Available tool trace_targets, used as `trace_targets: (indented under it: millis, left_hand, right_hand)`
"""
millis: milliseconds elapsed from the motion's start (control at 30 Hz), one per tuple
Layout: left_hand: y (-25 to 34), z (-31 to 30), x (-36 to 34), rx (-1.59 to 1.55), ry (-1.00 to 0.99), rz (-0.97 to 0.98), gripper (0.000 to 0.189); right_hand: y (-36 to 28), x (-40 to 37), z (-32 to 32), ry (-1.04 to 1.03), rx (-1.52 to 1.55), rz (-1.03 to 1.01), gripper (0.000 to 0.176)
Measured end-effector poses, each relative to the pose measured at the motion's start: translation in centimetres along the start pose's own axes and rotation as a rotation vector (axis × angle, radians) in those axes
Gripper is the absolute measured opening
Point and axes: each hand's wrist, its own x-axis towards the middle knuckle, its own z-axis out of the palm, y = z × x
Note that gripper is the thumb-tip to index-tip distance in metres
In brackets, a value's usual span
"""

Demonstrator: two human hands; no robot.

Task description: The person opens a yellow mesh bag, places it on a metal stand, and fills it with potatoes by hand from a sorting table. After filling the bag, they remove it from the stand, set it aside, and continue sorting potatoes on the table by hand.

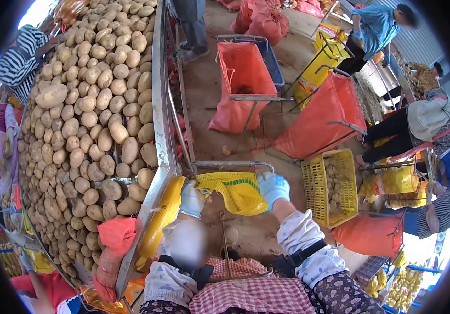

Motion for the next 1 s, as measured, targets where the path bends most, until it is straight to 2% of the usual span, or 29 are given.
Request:
trace_targets:
  millis: [33, 67, 100, 133, 167, 233, 267, 300, 367, 433, 500, 533, 567, 633, 667, 700, 767, 800, 833, 900, 933, 1000]
  left_hand:
    - [0.4, -0.1, 0.0, -0.375, 0.022, -0.264, 0.018]
    - [0.7, -0.3, -0.5, -0.376, 0.022, -0.267, 0.018]
    - [1.6, -0.3, -1.6, -0.166, -0.030, -0.183, 0.021]
    - [2.3, -0.3, -2.5, 0.045, -0.081, -0.097, 0.026]
    - [2.3, -0.5, -3.1, 0.048, -0.077, -0.098, 0.026]
    - [2.2, -0.7, -5.0, 0.751, 0.021, 0.167, 0.043]
    - [2.2, -1.2, -6.5, 1.051, 0.104, 0.219, 0.060]
    - [3.4, -0.9, -8.0, 1.061, 0.103, 0.213, 0.060]
    - [5.7, 0.2, -10.7, 1.596, 0.120, 0.303, 0.068]
    - [6.0, 0.8, -12.1, 1.703, 0.147, 0.372, 0.069]
    - [6.6, 1.3, -12.8, 2.037, 0.060, 1.056, 0.052]
    - [6.6, 1.3, -13.2, 2.002, -0.194, 0.942, 0.034]
    - [6.4, 1.4, -14.2, 2.003, -0.203, 0.938, 0.034]
    - [7.3, 2.6, -16.7, 2.155, -0.786, 0.366, 0.033]
    - [6.9, 2.0, -18.1, 1.975, -0.702, 0.470, 0.051]
    - [7.0, 2.1, -19.5, 1.977, -0.706, 0.467, 0.051]
    - [7.4, 2.9, -22.3, 1.791, -0.601, 0.566, 0.062]
    - [6.6, 2.8, -23.0, 1.796, -0.632, 0.478, 0.085]
    - [6.1, 2.7, -23.7, 1.800, -0.636, 0.481, 0.085]
    - [5.1, 2.3, -25.1, 1.908, -0.730, 0.628, 0.096]
    - [4.4, 2.0, -25.5, 2.032, -0.829, 0.545, 0.101]
    - [2.9, 0.8, -25.5, 2.071, -0.855, 0.595, 0.103]
  right_hand:
    - [0.6, -0.7, 1.1, -0.001, -0.001, 0.004, 0.043]
    - [1.5, -1.2, 2.8, 0.038, 0.100, 0.018, 0.042]
    - [1.7, -2.0, 3.5, 0.075, 0.201, 0.031, 0.040]
    - [2.4, -2.7, 3.7, 0.067, 0.332, 0.029, 0.031]
    - [2.9, -3.3, 3.8, 0.063, 0.334, 0.028, 0.031]
    - [3.7, -4.9, 3.2, -0.002, 0.443, -0.102, 0.034]
    - [4.2, -5.7, 2.9, -0.022, 0.377, -0.154, 0.041]
    - [4.8, -6.4, 2.7, -0.028, 0.384, -0.150, 0.041]
    - [5.4, -7.7, 2.0, -0.021, 0.241, -0.211, 0.048]
    - [4.0, -9.2, -0.2, -0.083, 0.285, -0.167, 0.054]
    - [3.9, -9.9, -0.6, 0.391, -0.111, -0.636, 0.055]
    - [4.0, -9.6, -1.1, 0.375, -0.060, -0.782, 0.043]
    - [3.8, -9.6, -1.7, 0.371, -0.058, -0.776, 0.043]
    - [2.8, -10.1, -3.4, -0.084, -0.488, -1.007, 0.028]
    - [2.2, -10.3, -3.7, -0.254, -0.568, -0.977, 0.030]
    - [1.8, -10.7, -4.0, -0.256, -0.564, -0.976, 0.030]
    - [1.4, -11.3, -4.5, -0.302, -0.485, -1.050, 0.029]
    - [1.5, -11.3, -4.4, -0.299, -0.483, -1.049, 0.029]
    - [1.6, -11.2, -4.1, -0.259, -0.455, -1.108, 0.032]
    - [1.9, -11.6, -3.2, -0.212, -0.425, -1.155, 0.035]
    - [1.8, -12.0, -2.5, -0.140, -0.468, -1.163, 0.038]
    - [1.1, -13.1, -1.8, -0.068, -0.514, -1.153, 0.040]
